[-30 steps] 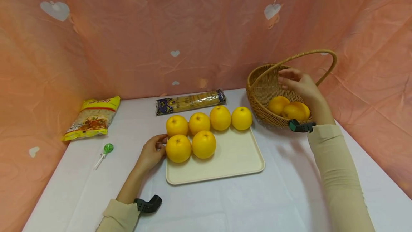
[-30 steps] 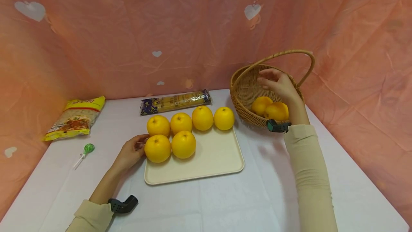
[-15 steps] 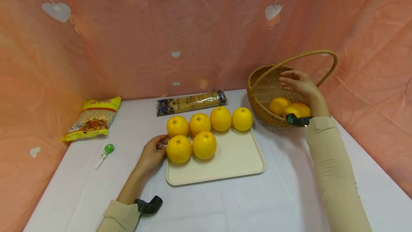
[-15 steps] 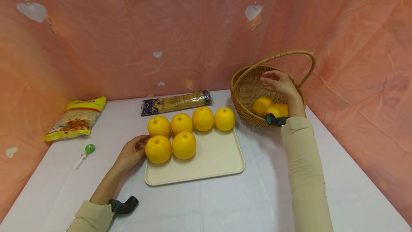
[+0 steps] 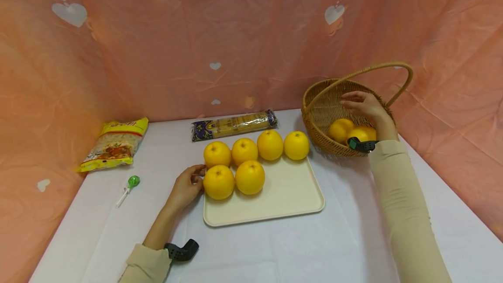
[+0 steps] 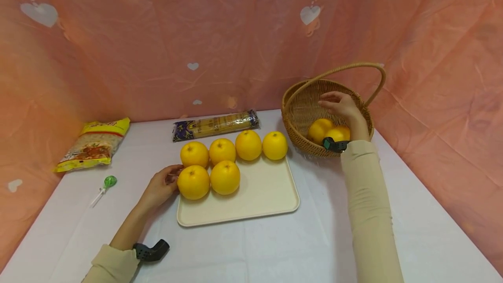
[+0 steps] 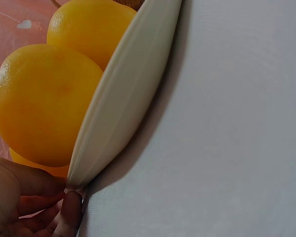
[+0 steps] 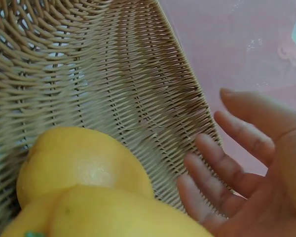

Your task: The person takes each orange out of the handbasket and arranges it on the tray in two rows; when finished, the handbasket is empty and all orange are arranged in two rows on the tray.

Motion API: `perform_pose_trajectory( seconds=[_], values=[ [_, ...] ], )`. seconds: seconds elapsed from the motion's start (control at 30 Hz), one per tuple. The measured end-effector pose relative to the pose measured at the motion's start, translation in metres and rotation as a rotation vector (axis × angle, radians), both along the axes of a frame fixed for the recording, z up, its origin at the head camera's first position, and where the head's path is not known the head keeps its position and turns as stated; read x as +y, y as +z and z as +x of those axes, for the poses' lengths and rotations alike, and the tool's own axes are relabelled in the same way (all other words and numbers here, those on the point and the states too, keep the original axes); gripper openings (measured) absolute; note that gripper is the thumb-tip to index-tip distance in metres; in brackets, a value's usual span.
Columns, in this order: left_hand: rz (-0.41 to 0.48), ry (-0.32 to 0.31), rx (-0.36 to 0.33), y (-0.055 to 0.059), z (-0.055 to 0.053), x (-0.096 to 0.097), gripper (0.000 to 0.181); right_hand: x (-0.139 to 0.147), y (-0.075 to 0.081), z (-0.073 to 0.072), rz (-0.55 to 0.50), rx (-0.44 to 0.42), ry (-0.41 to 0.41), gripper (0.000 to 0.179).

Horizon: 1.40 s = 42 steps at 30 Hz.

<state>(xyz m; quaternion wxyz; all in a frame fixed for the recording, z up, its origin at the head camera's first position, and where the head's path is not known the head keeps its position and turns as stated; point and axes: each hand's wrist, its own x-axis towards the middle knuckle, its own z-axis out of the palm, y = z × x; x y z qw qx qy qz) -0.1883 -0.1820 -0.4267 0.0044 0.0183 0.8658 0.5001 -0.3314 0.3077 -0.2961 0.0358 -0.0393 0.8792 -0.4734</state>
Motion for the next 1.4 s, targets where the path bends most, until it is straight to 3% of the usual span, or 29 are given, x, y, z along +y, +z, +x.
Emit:
perform_pose_trajectory(
  seconds=[0.27, 0.47, 0.57, 0.73, 0.8, 1.07, 1.23, 1.4],
  values=[
    [-0.001, -0.003, 0.003, -0.002, 0.000, 0.001, 0.048, 0.001, -0.015, -0.002, 0.147, -0.056, 0.156, 0.051],
    [0.006, -0.006, 0.008, -0.002, 0.000, 0.001, 0.048, 0.000, -0.024, -0.004, 0.264, -0.116, 0.244, 0.057],
    [0.005, -0.005, 0.006, -0.002, 0.000, 0.002, 0.048, 0.000, -0.028, -0.003, 0.286, -0.174, 0.253, 0.062],
    [-0.003, -0.003, -0.003, -0.001, 0.000, 0.003, 0.047, -0.002, -0.032, 0.004, 0.245, -0.340, 0.222, 0.076],
    [-0.009, -0.001, -0.002, -0.001, 0.000, 0.002, 0.047, -0.003, -0.033, 0.006, 0.255, -0.361, 0.220, 0.082],
    [-0.025, -0.002, 0.016, 0.001, -0.001, 0.001, 0.047, -0.006, -0.034, 0.005, 0.255, -0.332, 0.219, 0.079],
    [-0.027, 0.004, 0.007, 0.002, -0.001, 0.002, 0.047, -0.005, -0.037, 0.003, 0.291, -0.251, 0.260, 0.077],
    [-0.020, 0.002, 0.002, 0.000, 0.000, 0.002, 0.047, -0.004, -0.041, 0.004, 0.280, -0.202, 0.226, 0.080]
  ],
)
